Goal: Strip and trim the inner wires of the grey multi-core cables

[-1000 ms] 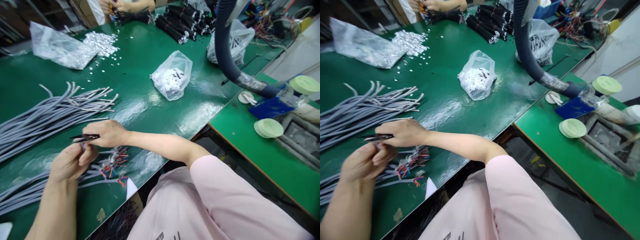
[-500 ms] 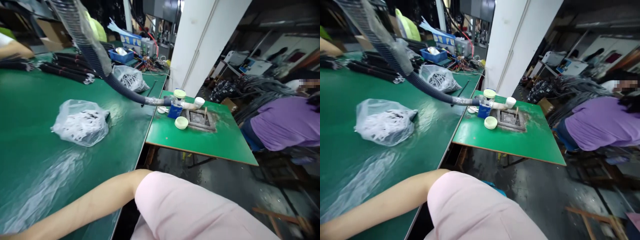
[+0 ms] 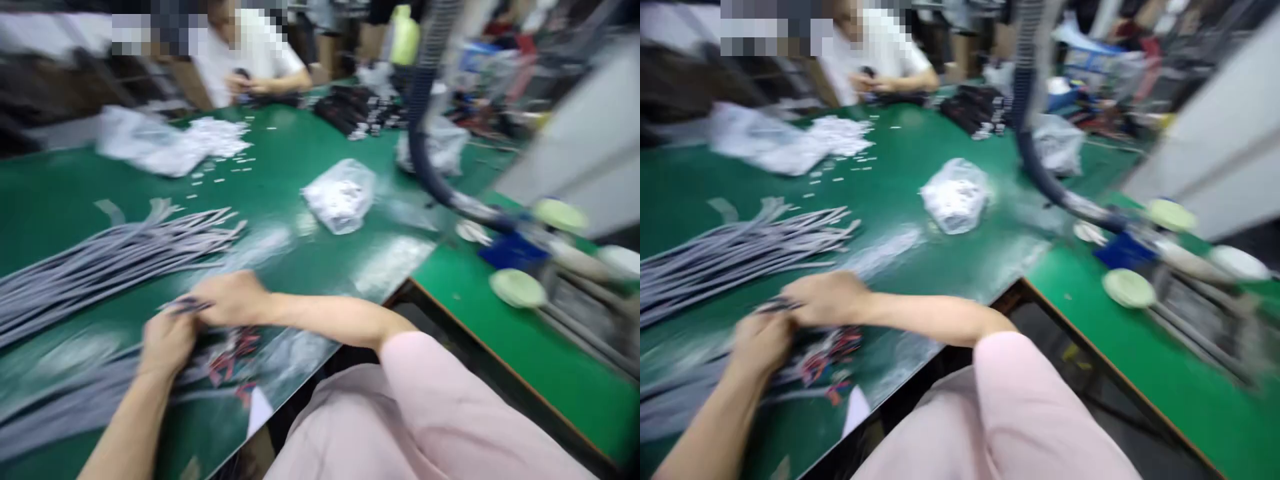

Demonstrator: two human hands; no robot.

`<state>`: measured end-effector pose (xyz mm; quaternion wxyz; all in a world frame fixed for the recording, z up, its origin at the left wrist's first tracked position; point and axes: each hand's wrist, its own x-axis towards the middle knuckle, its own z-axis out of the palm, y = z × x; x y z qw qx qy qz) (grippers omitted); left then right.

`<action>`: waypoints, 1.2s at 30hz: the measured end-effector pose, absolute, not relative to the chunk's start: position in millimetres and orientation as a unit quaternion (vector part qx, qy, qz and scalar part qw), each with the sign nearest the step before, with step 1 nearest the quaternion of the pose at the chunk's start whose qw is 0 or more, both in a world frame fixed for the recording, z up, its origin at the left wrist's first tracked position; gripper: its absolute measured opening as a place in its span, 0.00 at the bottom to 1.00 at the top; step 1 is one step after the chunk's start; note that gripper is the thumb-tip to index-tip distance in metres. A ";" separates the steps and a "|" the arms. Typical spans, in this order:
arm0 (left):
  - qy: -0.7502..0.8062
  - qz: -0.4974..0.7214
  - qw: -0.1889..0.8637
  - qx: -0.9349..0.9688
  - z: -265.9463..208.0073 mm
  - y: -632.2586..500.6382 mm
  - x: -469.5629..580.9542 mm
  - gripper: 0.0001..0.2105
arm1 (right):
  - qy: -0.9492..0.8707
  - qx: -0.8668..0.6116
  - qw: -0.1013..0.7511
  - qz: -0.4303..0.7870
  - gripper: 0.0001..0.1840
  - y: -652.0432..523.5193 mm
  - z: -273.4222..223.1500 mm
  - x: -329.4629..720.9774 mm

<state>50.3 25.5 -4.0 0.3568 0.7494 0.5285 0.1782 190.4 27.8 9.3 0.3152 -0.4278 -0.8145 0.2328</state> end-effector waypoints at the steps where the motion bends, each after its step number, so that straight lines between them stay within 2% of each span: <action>1: 0.558 0.198 0.355 0.724 -9.0 23.8 36.7 0.18 | -0.823 -0.417 0.304 0.237 0.09 27.6 5.1 190.6; 3: 0.539 0.207 0.423 0.699 -13.4 21.8 16.5 0.24 | -0.834 -0.399 0.299 0.237 0.13 30.6 -1.9 196.7; 6: 0.470 0.207 0.504 0.695 -7.2 16.0 5.5 0.26 | -0.843 -0.341 0.328 0.257 0.13 33.3 -1.1 208.0; 10: 0.436 0.287 0.467 0.714 3.7 1.5 7.8 0.21 | -0.785 -0.349 0.318 0.402 0.22 22.5 13.2 214.0; 13: 0.419 0.274 0.451 0.739 4.9 -4.7 4.6 0.19 | -0.777 -0.344 0.296 0.437 0.21 14.4 17.8 215.0; 17: 0.371 0.186 0.463 0.783 5.8 -4.7 -1.9 0.22 | -0.829 -0.314 0.276 0.371 0.19 11.2 14.9 221.1; 20: 0.372 0.187 0.408 0.812 7.6 -4.4 -0.5 0.17 | -0.855 -0.314 0.241 0.334 0.14 12.2 15.3 233.1; 27: 0.415 0.172 0.246 0.859 1.5 -6.6 7.1 0.14 | -0.900 -0.324 0.182 0.226 0.19 9.1 18.8 261.7; 36: 0.437 0.151 0.194 0.865 -2.7 -6.1 9.8 0.16 | -0.931 -0.339 0.121 0.067 0.22 2.5 9.6 251.4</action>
